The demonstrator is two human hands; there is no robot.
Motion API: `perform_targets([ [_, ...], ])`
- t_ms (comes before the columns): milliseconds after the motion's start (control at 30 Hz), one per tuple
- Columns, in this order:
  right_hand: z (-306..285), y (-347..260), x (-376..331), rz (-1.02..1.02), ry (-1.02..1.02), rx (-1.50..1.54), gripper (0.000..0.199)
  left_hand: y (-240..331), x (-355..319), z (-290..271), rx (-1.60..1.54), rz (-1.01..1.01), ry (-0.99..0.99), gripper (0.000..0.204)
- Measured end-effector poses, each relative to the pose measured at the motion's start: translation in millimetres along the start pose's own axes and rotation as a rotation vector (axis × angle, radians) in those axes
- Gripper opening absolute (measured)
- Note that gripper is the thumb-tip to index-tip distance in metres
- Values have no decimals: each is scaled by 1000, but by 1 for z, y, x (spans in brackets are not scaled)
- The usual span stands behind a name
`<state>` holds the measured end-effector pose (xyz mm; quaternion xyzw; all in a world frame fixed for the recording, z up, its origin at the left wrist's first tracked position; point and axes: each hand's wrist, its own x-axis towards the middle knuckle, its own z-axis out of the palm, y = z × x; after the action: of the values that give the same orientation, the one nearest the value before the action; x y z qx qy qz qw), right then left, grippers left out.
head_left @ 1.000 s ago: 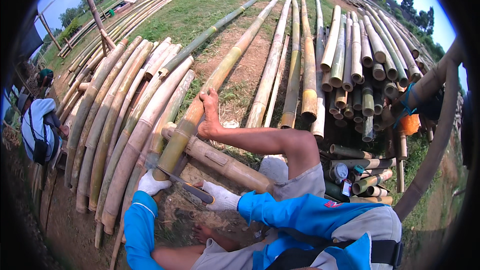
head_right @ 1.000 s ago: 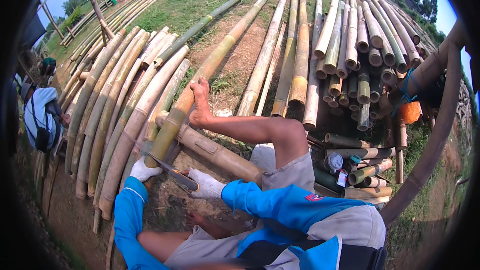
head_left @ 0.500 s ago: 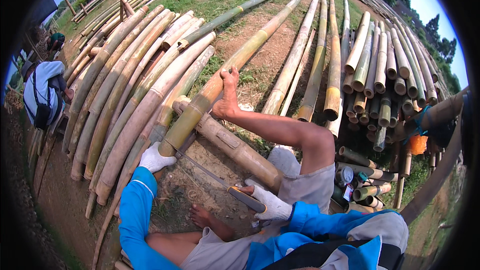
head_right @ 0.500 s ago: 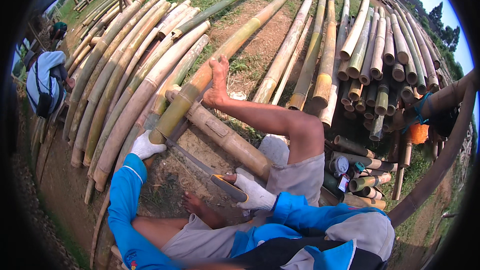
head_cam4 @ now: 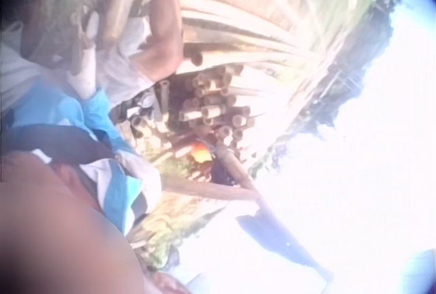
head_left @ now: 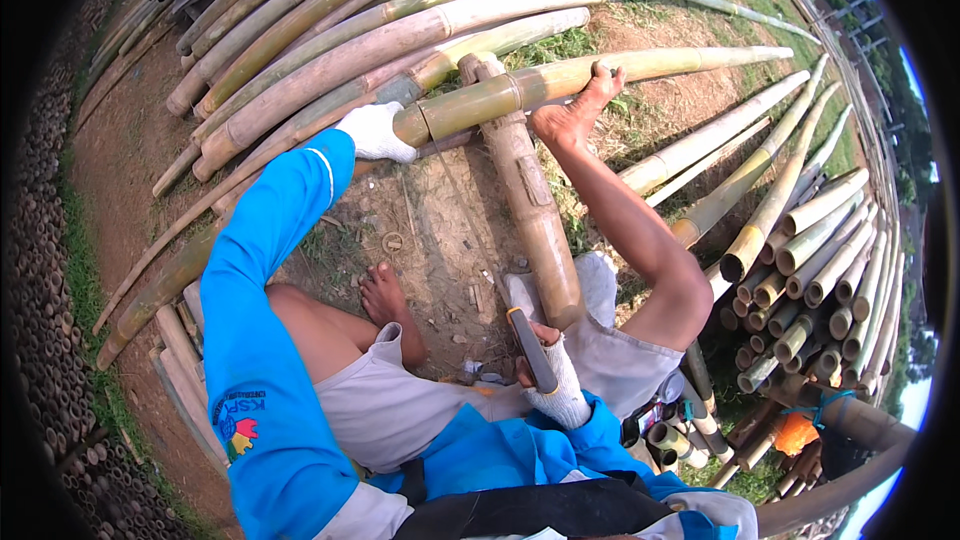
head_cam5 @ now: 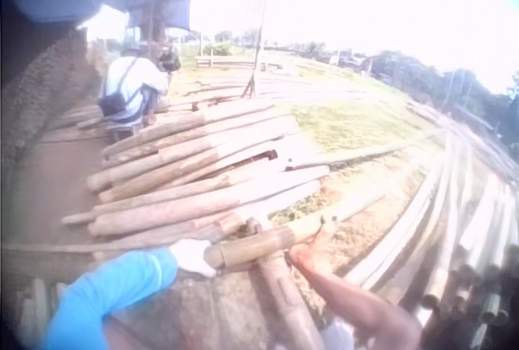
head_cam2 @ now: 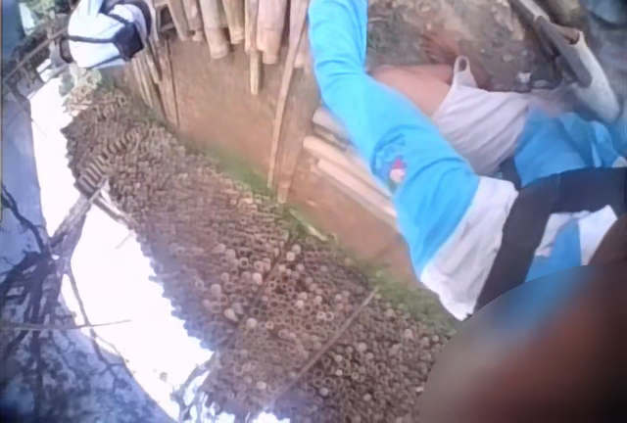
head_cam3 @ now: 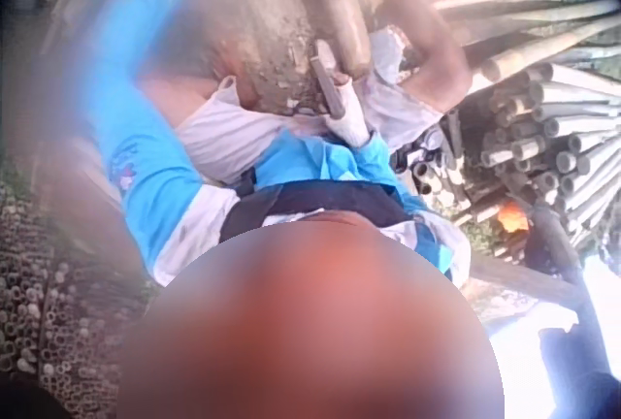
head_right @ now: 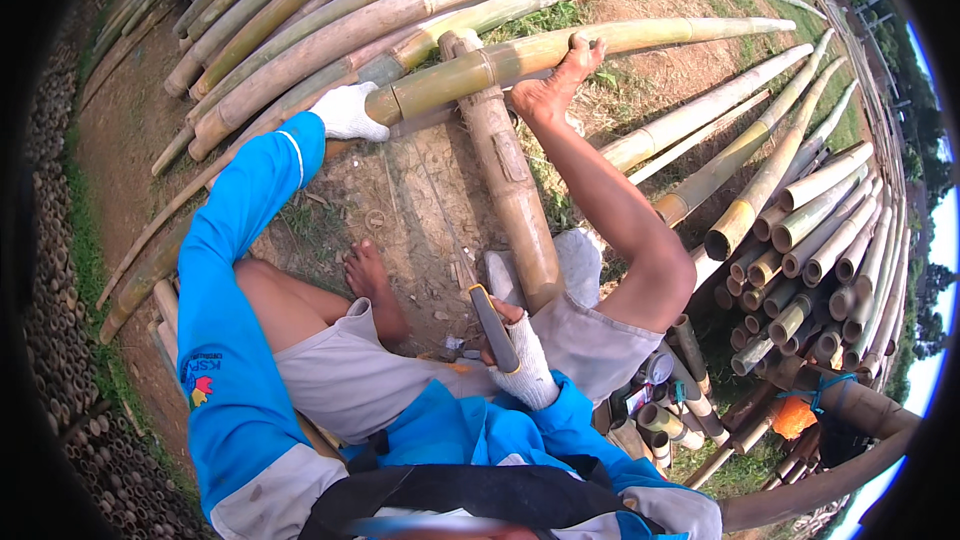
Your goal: The person uses a hand saw to cut bamboo poles into shorter sections. They position each pole on a support, saw through it, and then move the cut pieces aside.
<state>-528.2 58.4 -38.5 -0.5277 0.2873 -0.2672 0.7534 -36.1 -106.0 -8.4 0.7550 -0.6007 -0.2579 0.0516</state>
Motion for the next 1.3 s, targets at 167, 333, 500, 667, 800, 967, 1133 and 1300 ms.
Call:
perform_targets([
  [167,6,5,80,-42,13,-305,73,-4,5,5,31,7,-10,87],
  [333,18,50,237,-340,91,-620,73,1,0,0,69,18,18,92],
  [500,8,44,152,-140,47,-389,75,2,1,1,76,8,15,94],
  [667,1,-6,2,158,130,-130,76,-6,2,6,4,27,20,89],
  [800,2,-4,72,-78,29,-400,78,-5,3,2,19,17,27,88],
  [967,18,36,228,-322,38,-531,72,5,2,1,80,-18,-9,93],
  [1133,12,23,146,-182,57,-499,70,4,1,2,93,17,38,95],
  [1300,-7,7,-10,7,78,-275,78,-3,1,4,39,24,21,91],
])
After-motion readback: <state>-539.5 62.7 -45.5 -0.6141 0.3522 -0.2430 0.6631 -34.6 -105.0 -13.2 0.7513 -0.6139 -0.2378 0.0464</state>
